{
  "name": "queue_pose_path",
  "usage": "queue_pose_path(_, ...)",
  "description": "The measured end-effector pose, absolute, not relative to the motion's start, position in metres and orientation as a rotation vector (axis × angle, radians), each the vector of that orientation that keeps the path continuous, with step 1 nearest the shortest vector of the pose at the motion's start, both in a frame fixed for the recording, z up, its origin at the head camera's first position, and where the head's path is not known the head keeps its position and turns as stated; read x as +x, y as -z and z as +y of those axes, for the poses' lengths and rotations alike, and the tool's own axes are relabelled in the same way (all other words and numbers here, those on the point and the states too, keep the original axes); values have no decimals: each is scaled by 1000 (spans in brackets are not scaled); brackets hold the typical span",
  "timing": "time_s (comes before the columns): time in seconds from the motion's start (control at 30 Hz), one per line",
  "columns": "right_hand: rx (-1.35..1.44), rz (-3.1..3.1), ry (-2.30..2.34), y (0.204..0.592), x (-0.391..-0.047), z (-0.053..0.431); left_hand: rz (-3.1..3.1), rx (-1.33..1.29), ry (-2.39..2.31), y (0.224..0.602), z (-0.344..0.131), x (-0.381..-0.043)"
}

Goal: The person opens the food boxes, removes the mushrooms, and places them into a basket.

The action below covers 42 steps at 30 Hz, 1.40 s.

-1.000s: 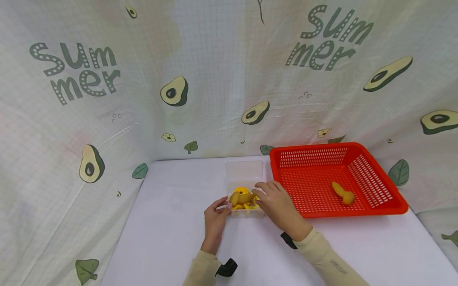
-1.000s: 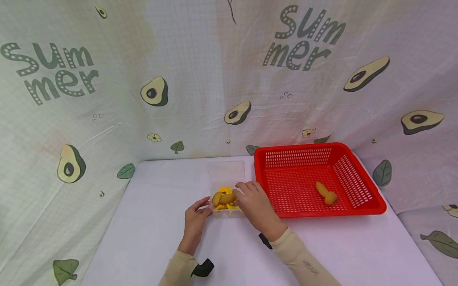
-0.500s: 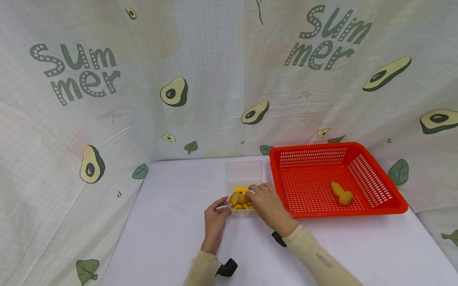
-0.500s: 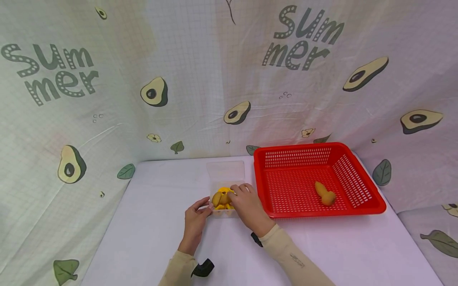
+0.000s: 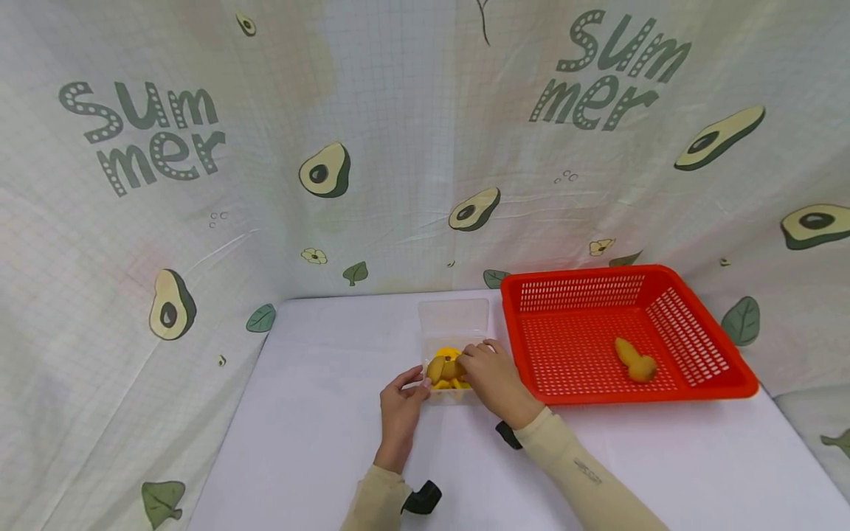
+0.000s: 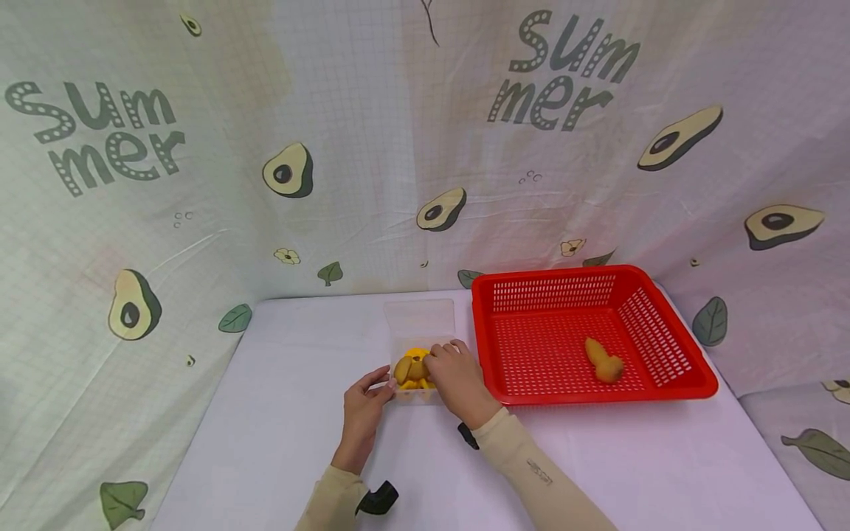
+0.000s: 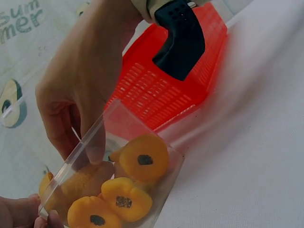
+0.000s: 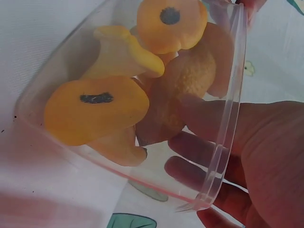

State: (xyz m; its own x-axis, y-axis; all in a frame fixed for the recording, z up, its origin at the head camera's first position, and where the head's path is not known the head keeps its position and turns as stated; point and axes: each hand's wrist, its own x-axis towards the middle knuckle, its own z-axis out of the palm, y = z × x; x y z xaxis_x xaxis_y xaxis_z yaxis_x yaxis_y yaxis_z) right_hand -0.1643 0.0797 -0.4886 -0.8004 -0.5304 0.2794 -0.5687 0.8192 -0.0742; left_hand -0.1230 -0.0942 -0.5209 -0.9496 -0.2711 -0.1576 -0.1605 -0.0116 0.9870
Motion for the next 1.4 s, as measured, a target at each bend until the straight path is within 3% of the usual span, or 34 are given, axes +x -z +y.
queue_pose_path(0.73, 768, -2769, -297, 486, -168, 81, -2164, 522, 2109, 527, -93, -124)
queue_pose_path(1.4, 569, -2539, -522, 447, -154, 143, -2162, 493, 2129, 529, -93, -124)
